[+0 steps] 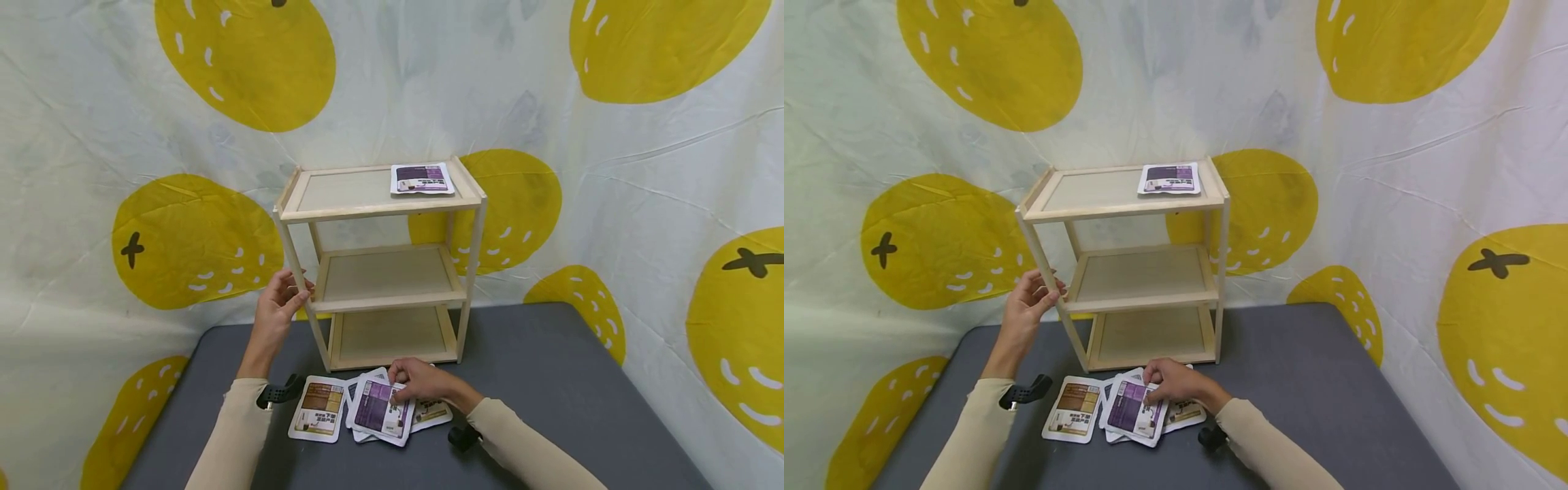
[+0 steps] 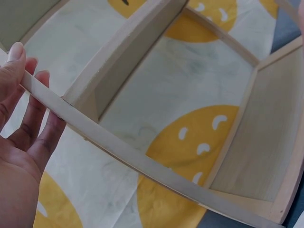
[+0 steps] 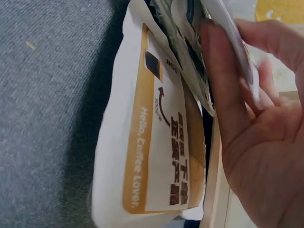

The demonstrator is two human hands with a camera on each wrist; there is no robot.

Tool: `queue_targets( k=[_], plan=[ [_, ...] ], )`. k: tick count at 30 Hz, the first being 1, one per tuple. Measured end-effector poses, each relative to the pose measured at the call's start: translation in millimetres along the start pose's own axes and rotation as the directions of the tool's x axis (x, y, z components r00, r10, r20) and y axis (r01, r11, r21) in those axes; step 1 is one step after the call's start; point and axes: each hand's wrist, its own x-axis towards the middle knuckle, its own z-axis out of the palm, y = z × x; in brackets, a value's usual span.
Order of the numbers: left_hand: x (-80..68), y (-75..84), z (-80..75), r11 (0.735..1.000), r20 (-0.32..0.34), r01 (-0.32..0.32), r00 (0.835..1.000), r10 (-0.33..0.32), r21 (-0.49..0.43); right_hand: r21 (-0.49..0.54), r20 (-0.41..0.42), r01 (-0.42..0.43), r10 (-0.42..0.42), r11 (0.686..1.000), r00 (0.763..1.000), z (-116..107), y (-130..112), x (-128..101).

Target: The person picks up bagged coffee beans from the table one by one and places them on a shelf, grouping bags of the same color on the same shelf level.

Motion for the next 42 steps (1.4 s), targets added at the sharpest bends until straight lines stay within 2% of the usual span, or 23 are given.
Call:
queue_targets(
  k=[4,7,8,14,20,23,27,34,42],
  plan=[
    [-0.2,0.0,0.2,1.000,-0.003,0.009,1.000,-0.009,0.004,-0.076,0.077,0.026,-0.020,0.997,0.997,-1.1,1.2,-1.3],
    [-0.4,0.2,0.2,1.000,-0.007,0.019,1.000,-0.019,0.003,-0.153,0.089,0.041,-0.028,0.987,0.996,-1.6,2.0,-2.4],
    [-0.5,0.2,0.3,1.000,-0.009,0.021,1.000,-0.021,0.003,-0.151,0.096,0.038,-0.024,0.988,0.995,-1.6,2.0,-2.9],
    [-0.8,2.2,1.0,1.000,-0.016,0.026,1.000,-0.026,0.009,-0.114,0.085,0.008,0.001,0.993,0.996,-2.6,-0.6,-6.2],
    [-0.1,3.5,0.7,0.999,-0.015,0.029,0.999,-0.029,0.024,-0.112,0.017,-0.015,0.017,0.994,1.000,-2.2,-4.9,-6.4],
    [0.2,3.3,0.3,0.999,-0.015,0.026,1.000,-0.026,0.032,-0.067,-0.005,-0.027,0.027,0.997,1.000,-1.4,-4.8,-6.0],
    [0.5,2.7,0.2,1.000,-0.008,0.011,1.000,-0.011,0.028,-0.019,0.001,-0.029,0.029,0.999,1.000,-1.2,-2.9,-6.3],
    [0.2,1.6,0.6,1.000,-0.002,0.000,1.000,0.000,0.001,-0.046,0.032,-0.019,0.020,0.999,0.999,-0.3,-1.4,-7.6],
    [-1.0,1.8,0.8,1.000,-0.005,-0.003,1.000,0.003,0.010,0.100,0.022,-0.027,0.025,0.995,0.999,5.8,-1.9,-8.6]
  ],
)
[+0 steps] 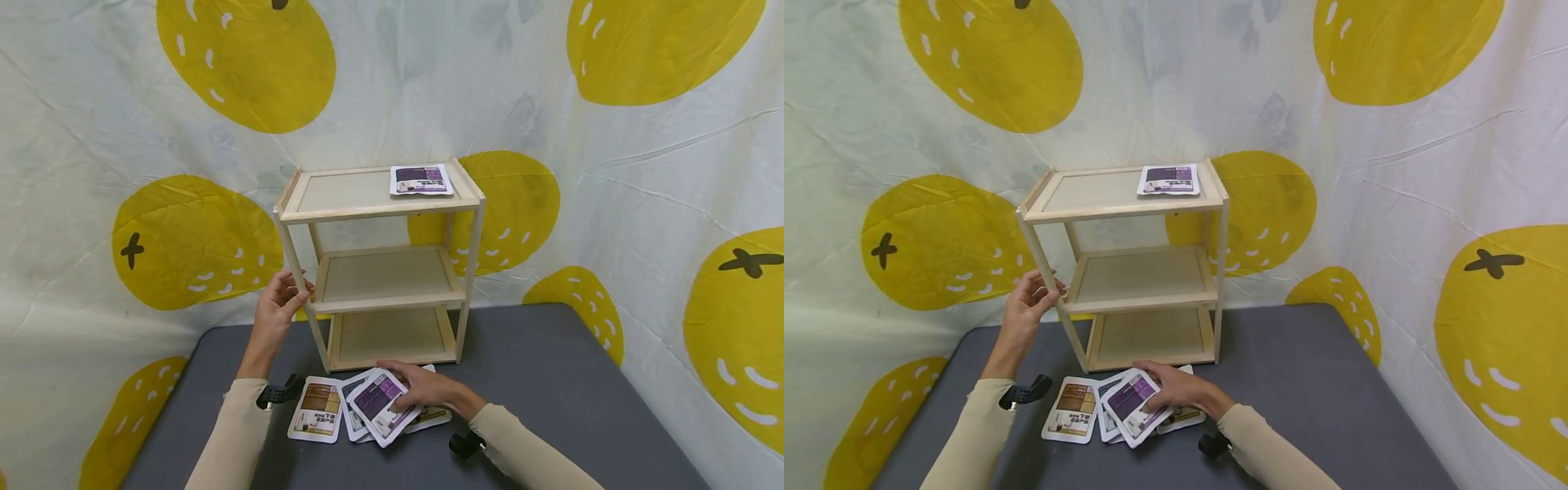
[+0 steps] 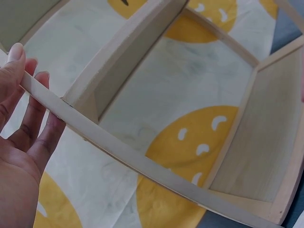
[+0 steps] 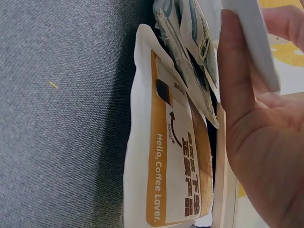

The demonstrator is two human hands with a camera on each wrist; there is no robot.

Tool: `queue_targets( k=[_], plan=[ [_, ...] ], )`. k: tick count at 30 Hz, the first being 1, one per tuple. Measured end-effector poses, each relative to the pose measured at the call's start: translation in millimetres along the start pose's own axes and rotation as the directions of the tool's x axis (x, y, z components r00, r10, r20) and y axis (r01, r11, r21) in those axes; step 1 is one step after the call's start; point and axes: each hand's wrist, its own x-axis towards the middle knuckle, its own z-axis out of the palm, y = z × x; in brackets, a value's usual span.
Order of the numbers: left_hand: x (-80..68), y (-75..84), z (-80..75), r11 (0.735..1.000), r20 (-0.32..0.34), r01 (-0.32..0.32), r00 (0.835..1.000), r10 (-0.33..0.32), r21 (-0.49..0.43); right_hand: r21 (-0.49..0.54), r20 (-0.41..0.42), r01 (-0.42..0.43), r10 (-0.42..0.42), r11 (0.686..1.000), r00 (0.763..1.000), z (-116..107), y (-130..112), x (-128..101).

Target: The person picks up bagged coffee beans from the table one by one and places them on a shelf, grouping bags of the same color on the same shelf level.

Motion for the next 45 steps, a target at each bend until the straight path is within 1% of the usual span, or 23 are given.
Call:
queue_targets(
  k=[4,8,10,11,14,16,18,21,25,28,32,39,40,45],
  plan=[
    [0.2,-1.3,-0.5,1.000,-0.003,0.007,1.000,-0.007,0.009,0.059,-0.012,0.002,-0.001,0.998,1.000,1,3,0],
    [1.0,-1.0,-0.9,1.000,0.004,0.006,1.000,-0.006,0.010,0.136,-0.005,0.013,-0.012,0.991,1.000,1,6,1],
    [1.4,0.2,-0.5,1.000,0.008,0.009,1.000,-0.009,0.008,0.148,0.001,0.021,-0.022,0.989,1.000,1,6,1],
    [1.7,0.8,-0.3,1.000,0.011,0.009,1.000,-0.009,0.008,0.141,0.004,0.029,-0.029,0.990,1.000,1,6,1],
    [2.2,2.7,0.8,1.000,0.007,0.015,1.000,-0.015,0.006,0.028,0.004,0.047,-0.048,0.998,0.999,0,5,2],
    [2.4,3.4,1.3,1.000,0.006,0.018,1.000,-0.018,0.010,-0.048,-0.010,0.047,-0.047,0.998,0.999,0,5,2],
    [2.5,3.9,1.7,1.000,0.002,0.022,1.000,-0.022,0.011,-0.106,-0.041,0.041,-0.045,0.994,0.998,0,4,2],
    [2.7,4.4,1.9,1.000,0.001,0.026,1.000,-0.026,0.013,-0.108,-0.095,0.029,-0.040,0.994,0.995,1,5,2],
    [2.6,4.5,1.4,1.000,0.000,0.027,1.000,-0.027,0.011,-0.103,-0.139,0.057,-0.071,0.993,0.988,1,6,2],
    [2.1,4.3,0.7,0.999,-0.003,0.030,1.000,-0.030,0.013,-0.072,-0.134,0.080,-0.089,0.994,0.987,1,6,1],
    [1.3,4.8,0.0,0.999,-0.011,0.031,0.999,-0.031,0.031,-0.034,-0.130,0.085,-0.088,0.996,0.988,2,5,0],
    [2.0,6.7,0.8,0.998,-0.014,0.043,0.999,-0.043,0.038,-0.024,-0.154,0.057,-0.060,0.998,0.986,5,0,-4],
    [1.3,10.3,1.6,0.999,-0.011,0.040,0.999,-0.039,0.036,-0.021,-0.155,0.052,-0.054,0.998,0.986,5,-1,-4],
    [0.9,8.1,1.5,0.999,-0.011,0.017,1.000,-0.016,0.041,-0.006,-0.154,0.028,-0.029,1.000,0.988,6,-7,-8]
  ],
)
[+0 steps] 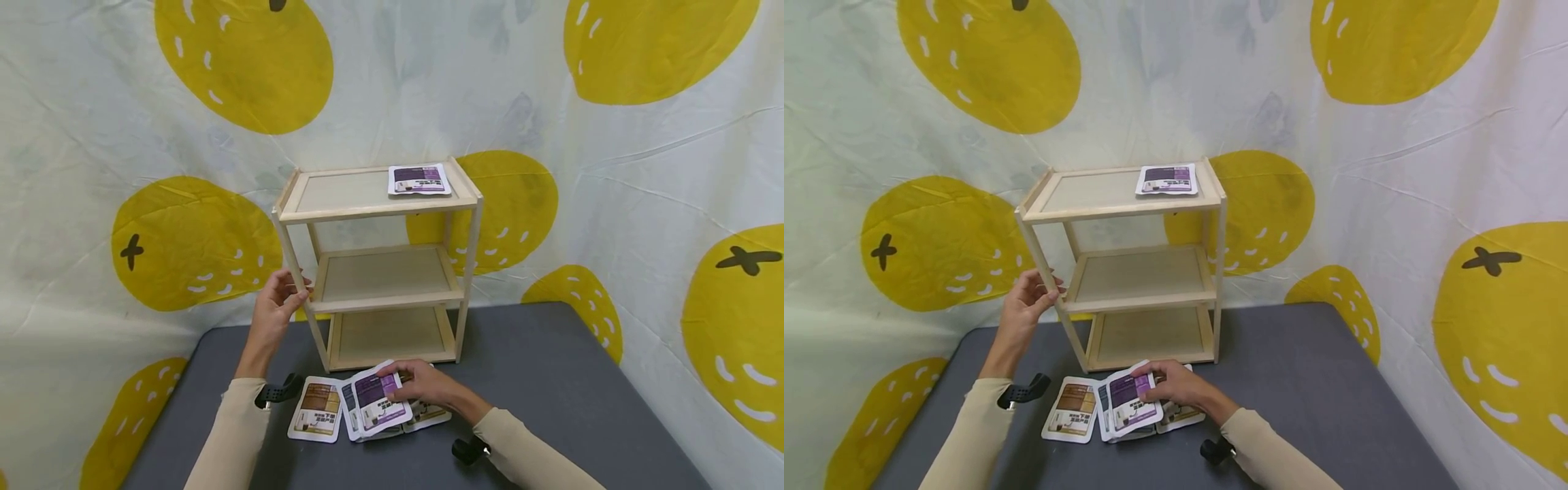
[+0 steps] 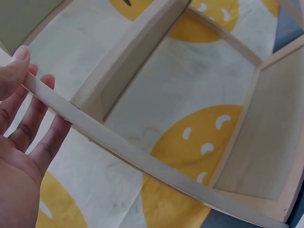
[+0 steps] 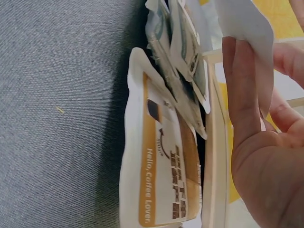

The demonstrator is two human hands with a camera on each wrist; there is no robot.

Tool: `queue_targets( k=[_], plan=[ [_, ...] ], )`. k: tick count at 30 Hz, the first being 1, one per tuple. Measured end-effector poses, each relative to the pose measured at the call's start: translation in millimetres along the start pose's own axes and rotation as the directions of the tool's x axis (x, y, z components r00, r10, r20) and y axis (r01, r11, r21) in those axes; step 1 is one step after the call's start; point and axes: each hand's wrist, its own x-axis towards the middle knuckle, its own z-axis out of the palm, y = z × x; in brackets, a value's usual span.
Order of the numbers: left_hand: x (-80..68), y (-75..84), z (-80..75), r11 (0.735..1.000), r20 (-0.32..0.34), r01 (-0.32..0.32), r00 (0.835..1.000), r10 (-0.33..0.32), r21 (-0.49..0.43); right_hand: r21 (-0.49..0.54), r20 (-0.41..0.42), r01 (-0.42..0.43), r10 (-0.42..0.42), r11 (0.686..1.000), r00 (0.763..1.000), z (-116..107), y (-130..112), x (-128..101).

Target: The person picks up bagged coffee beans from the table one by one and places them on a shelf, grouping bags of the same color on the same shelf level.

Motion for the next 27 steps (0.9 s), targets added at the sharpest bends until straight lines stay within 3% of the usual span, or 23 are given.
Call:
queue_targets(
  k=[12,19,27],
  plan=[
    [-2.3,-9.1,1.1,0.999,-0.012,-0.026,1.000,0.026,-0.023,0.037,0.034,0.020,-0.021,0.999,0.999,-3,-8,-6],
    [-2.7,-8.7,0.8,0.999,-0.013,-0.022,1.000,0.022,-0.033,-0.050,0.004,0.016,-0.016,0.999,1.000,-8,-15,-12],
    [-1.0,-8.2,-0.7,0.999,0.002,-0.022,1.000,0.022,-0.049,-0.042,0.033,0.047,-0.046,0.998,0.998,-14,-31,-19]
  ],
)
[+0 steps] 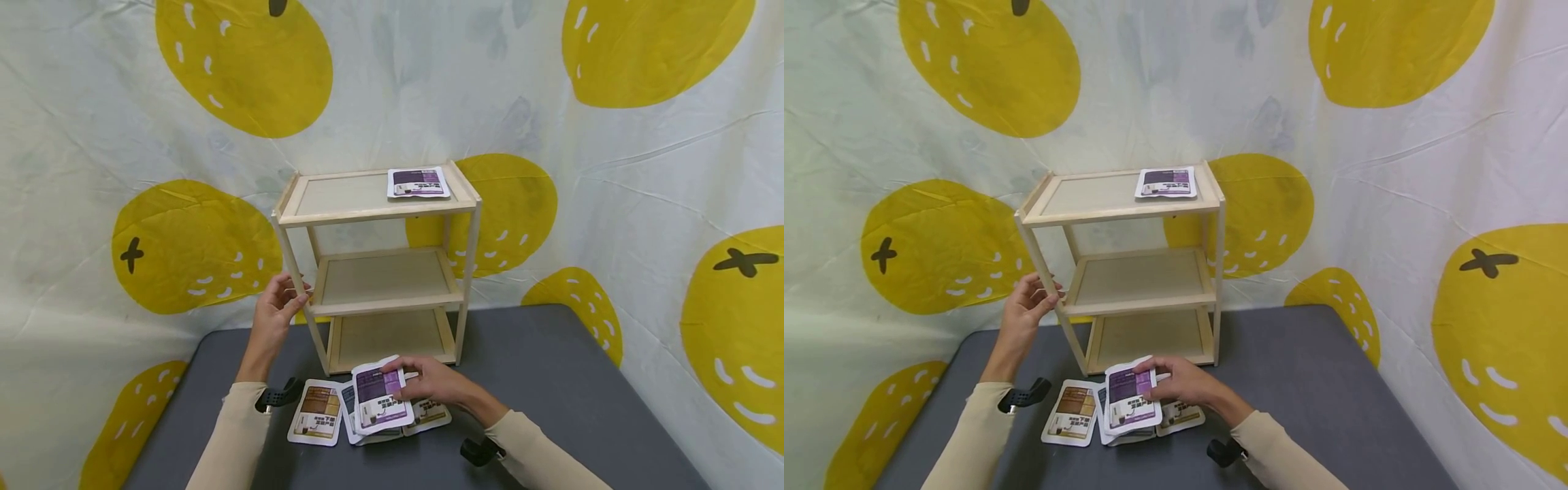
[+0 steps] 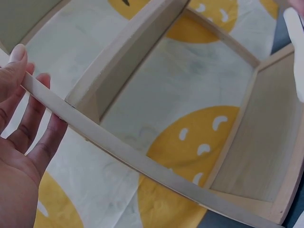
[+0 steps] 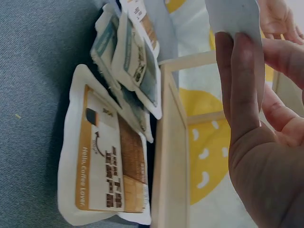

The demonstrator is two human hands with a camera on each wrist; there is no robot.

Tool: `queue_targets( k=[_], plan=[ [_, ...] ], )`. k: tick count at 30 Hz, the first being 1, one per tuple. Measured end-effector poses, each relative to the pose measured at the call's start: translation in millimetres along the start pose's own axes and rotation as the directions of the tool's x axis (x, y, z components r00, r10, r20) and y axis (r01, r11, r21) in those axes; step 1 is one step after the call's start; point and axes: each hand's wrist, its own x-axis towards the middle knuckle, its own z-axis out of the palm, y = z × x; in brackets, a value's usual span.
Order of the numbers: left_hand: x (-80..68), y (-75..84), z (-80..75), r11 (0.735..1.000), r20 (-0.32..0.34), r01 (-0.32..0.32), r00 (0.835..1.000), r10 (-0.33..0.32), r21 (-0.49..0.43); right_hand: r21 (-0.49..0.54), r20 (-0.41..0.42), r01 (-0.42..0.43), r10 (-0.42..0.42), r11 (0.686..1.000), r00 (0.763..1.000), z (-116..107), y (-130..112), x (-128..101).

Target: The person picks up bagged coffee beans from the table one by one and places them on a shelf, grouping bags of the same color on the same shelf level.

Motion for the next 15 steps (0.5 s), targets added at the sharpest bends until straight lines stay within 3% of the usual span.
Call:
queue_targets(
  k=[15],
  plan=[
    [0.2,0.5,-0.3,1.000,-0.006,0.001,1.000,-0.001,-0.009,0.087,0.027,0.000,-0.002,0.996,1.000,-10,-21,-8]
  ],
)
